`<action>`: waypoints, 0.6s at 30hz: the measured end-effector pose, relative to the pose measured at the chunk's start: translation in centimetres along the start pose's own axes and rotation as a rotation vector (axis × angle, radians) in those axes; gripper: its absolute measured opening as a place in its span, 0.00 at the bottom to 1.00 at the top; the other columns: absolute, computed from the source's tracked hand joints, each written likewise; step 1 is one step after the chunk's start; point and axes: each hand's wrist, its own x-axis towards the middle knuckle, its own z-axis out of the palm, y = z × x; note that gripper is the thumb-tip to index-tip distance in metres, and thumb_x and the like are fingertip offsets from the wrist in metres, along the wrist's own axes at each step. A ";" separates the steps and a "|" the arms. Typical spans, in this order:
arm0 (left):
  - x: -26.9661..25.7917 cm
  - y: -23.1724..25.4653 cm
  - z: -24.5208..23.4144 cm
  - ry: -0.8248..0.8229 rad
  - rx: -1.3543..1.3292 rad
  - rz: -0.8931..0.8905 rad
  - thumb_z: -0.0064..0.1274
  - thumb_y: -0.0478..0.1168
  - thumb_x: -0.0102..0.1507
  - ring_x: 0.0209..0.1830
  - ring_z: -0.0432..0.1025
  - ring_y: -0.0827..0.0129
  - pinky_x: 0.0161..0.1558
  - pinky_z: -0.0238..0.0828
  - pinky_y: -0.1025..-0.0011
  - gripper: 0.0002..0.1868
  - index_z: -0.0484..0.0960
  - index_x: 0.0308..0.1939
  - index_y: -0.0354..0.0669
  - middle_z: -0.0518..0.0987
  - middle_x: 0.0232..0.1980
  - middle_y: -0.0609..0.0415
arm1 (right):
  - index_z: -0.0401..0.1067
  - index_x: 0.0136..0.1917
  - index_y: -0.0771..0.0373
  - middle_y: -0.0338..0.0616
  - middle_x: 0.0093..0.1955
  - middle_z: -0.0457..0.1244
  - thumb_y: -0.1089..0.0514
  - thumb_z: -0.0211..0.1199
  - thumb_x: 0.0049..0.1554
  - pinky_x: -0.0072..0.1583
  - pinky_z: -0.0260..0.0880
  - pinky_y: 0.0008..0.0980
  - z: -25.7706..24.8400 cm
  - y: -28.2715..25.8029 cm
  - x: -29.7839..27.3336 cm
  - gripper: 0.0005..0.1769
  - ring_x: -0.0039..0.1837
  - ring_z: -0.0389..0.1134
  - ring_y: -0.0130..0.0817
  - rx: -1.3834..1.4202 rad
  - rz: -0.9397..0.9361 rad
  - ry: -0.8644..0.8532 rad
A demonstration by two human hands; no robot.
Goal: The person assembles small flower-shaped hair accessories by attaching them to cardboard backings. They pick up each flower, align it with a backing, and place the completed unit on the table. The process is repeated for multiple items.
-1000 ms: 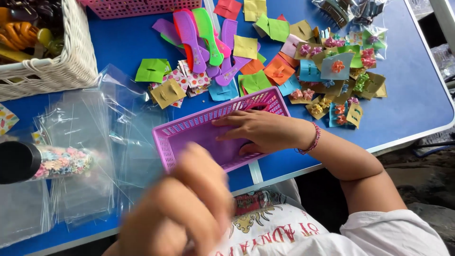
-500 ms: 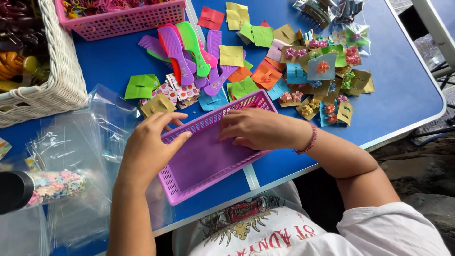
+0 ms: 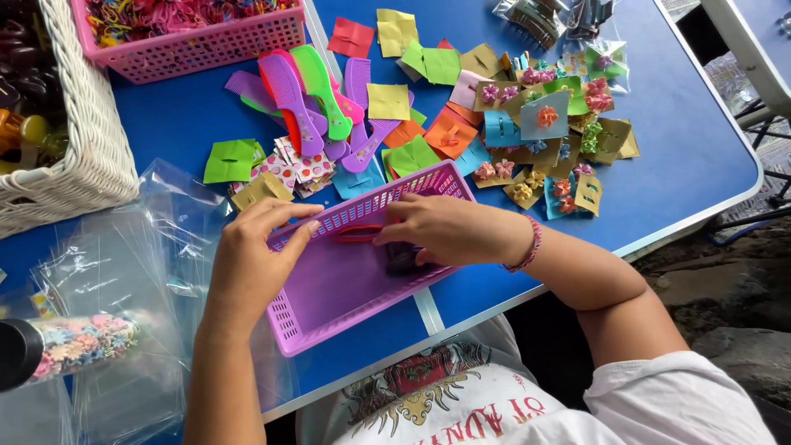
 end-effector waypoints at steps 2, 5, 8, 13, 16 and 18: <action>-0.4 0.1 -0.1 -0.006 -0.005 -0.010 0.62 0.40 0.66 0.43 0.80 0.60 0.48 0.77 0.65 0.09 0.90 0.50 0.55 0.83 0.40 0.54 | 0.72 0.65 0.59 0.57 0.58 0.65 0.64 0.77 0.44 0.52 0.77 0.50 0.8 -0.3 0.3 0.34 0.58 0.68 0.59 0.034 -0.065 0.031; -0.3 0.3 -0.4 -0.026 0.011 0.026 0.60 0.39 0.67 0.44 0.80 0.59 0.47 0.78 0.64 0.10 0.89 0.52 0.51 0.83 0.42 0.53 | 0.74 0.64 0.60 0.55 0.57 0.64 0.70 0.69 0.52 0.52 0.76 0.47 0.4 -0.7 0.5 0.25 0.58 0.68 0.57 0.116 -0.221 0.199; -0.1 0.2 -0.5 -0.048 -0.016 0.017 0.60 0.38 0.66 0.44 0.80 0.60 0.48 0.77 0.66 0.11 0.90 0.52 0.51 0.84 0.41 0.52 | 0.77 0.60 0.61 0.54 0.52 0.65 0.66 0.67 0.57 0.53 0.75 0.44 -0.6 -0.7 0.1 0.17 0.57 0.68 0.54 0.102 -0.311 0.356; -0.1 0.7 -1.3 -0.140 -0.188 -0.034 0.63 0.38 0.62 0.43 0.79 0.60 0.50 0.75 0.59 0.11 0.91 0.48 0.51 0.86 0.39 0.50 | 0.79 0.49 0.59 0.44 0.45 0.68 0.66 0.68 0.58 0.52 0.76 0.38 -2.2 1.9 -0.4 0.05 0.50 0.72 0.43 0.348 -0.150 0.726; -0.1 1.1 -1.8 -0.208 -0.219 -0.046 0.65 0.36 0.60 0.43 0.81 0.58 0.51 0.75 0.59 0.12 0.93 0.47 0.51 0.88 0.40 0.49 | 0.78 0.53 0.61 0.45 0.45 0.68 0.65 0.69 0.61 0.50 0.77 0.38 -2.6 5.9 -0.2 0.06 0.49 0.73 0.42 0.405 0.014 0.861; -0.4 1.0 -1.9 -0.253 -0.245 -0.132 0.65 0.38 0.59 0.45 0.79 0.67 0.48 0.75 0.67 0.12 0.92 0.47 0.51 0.87 0.43 0.54 | 0.76 0.57 0.60 0.46 0.52 0.69 0.62 0.68 0.62 0.53 0.77 0.39 -1.7 8.4 0.2 0.10 0.54 0.72 0.43 0.303 0.103 0.745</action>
